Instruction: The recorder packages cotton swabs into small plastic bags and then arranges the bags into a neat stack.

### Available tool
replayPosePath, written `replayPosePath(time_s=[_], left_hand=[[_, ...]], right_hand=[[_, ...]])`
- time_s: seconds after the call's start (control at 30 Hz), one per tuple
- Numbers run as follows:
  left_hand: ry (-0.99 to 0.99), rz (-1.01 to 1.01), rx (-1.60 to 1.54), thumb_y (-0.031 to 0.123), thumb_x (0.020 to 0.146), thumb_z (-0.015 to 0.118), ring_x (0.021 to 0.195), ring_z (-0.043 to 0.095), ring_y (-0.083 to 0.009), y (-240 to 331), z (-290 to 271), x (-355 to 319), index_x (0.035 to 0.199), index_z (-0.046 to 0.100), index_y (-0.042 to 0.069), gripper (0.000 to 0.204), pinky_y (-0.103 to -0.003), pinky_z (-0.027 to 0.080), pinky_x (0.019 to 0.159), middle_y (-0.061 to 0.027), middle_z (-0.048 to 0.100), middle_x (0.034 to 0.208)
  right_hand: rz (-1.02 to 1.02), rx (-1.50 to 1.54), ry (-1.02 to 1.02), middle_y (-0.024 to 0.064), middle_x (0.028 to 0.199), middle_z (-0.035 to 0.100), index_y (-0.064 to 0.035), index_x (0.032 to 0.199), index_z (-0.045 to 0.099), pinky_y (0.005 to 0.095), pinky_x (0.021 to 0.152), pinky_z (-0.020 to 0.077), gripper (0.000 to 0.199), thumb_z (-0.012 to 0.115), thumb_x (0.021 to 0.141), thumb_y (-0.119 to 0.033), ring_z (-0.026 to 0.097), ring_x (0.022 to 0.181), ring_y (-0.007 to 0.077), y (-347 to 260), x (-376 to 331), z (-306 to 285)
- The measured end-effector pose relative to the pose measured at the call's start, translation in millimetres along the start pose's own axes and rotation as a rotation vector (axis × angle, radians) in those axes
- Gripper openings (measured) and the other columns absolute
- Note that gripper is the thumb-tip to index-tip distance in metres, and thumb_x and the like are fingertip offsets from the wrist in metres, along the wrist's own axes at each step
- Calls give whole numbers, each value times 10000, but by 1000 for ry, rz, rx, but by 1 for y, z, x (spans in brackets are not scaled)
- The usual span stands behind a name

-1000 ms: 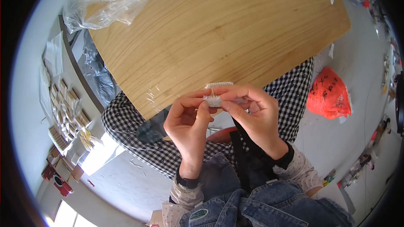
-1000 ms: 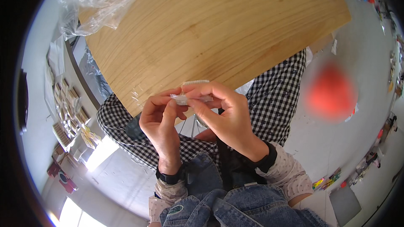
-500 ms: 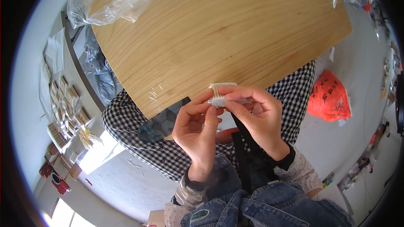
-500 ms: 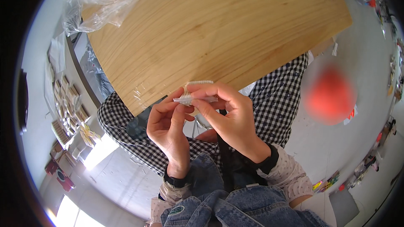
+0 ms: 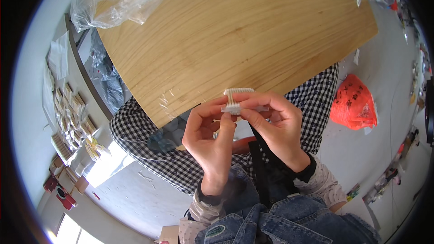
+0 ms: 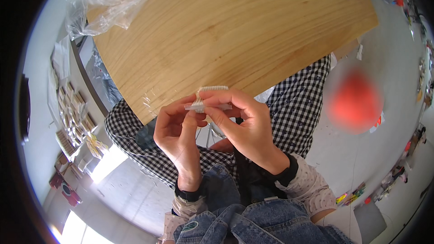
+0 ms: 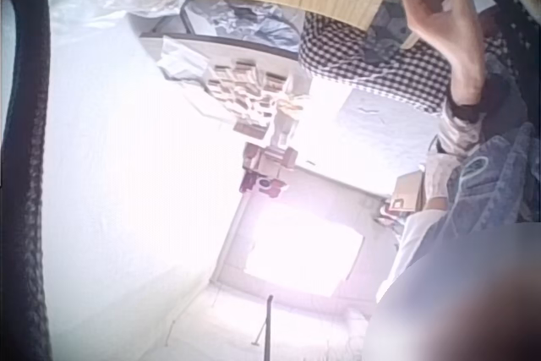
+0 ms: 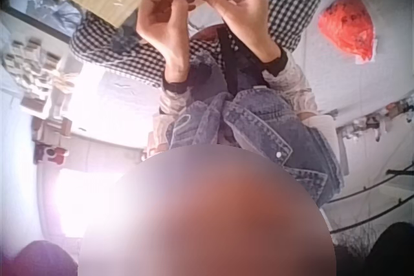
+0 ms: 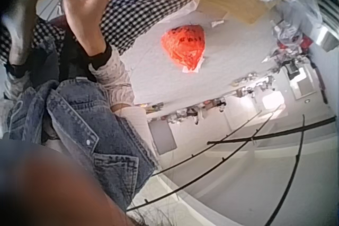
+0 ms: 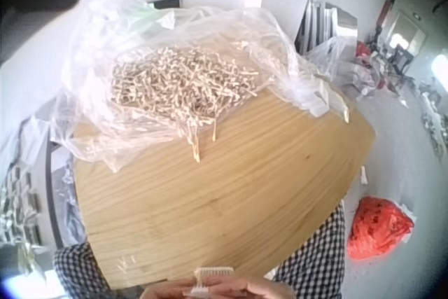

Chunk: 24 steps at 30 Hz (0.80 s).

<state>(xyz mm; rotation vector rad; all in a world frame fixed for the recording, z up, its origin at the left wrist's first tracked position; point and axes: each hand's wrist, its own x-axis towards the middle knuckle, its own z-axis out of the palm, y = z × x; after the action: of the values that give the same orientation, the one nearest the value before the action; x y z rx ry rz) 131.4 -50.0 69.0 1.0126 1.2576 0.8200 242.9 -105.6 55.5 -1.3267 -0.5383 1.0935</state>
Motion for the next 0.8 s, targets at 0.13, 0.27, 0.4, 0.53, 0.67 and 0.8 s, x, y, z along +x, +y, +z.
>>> replayPosePath(time_s=[0.13, 0.27, 0.4, 0.53, 0.67, 0.8], left_hand=[[6, 0, 0, -85, 839, 612, 810, 672, -159, 0, -1, -2, 893, 594, -66, 60, -245, 573, 686, -154, 654, 1060], [13, 86, 88, -44, 869, 592, 759, 669, -166, -6, -2, -3, 935, 603, -61, 69, -241, 559, 609, -183, 658, 1057], [13, 83, 89, -37, 870, 600, 760, 668, -165, -5, -2, -5, 944, 607, -65, 80, -240, 557, 604, -181, 656, 1059], [4, 60, 29, -54, 853, 623, 783, 667, -156, -4, -1, -2, 915, 600, -63, 67, -235, 558, 622, -162, 648, 1060], [-16, -8, -40, -70, 832, 651, 799, 668, -148, -3, -3, -1, 905, 599, -61, 90, -231, 562, 636, -141, 643, 1061], [-18, -15, -46, -72, 827, 654, 804, 668, -147, -2, -4, -3, 900, 600, -61, 92, -232, 562, 630, -139, 643, 1059]], right_hand=[[-19, 1, -1, 151, 1141, 664, 42, 1010, 632, 258, 778, 573, 129, 642, 883, 20, 689, 930, 173, 0, -1, 0], [5, -7, 1, 150, 1142, 664, 44, 1008, 634, 249, 759, 573, 129, 646, 883, 14, 692, 918, 167, -2, -1, 0], [30, 2, 7, 146, 1145, 664, 45, 1005, 635, 244, 749, 572, 127, 648, 884, 8, 695, 910, 164, -3, -1, 0], [39, -10, -4, 142, 1145, 666, 46, 998, 638, 240, 743, 569, 123, 652, 884, 1, 696, 908, 162, -4, 0, 0], [43, -21, -6, 142, 1146, 665, 48, 998, 639, 238, 746, 566, 124, 653, 885, -1, 695, 900, 158, -6, 0, 0], [34, -19, -8, 145, 1148, 664, 49, 997, 639, 239, 752, 566, 123, 651, 885, 1, 695, 897, 159, -3, 0, -1]])
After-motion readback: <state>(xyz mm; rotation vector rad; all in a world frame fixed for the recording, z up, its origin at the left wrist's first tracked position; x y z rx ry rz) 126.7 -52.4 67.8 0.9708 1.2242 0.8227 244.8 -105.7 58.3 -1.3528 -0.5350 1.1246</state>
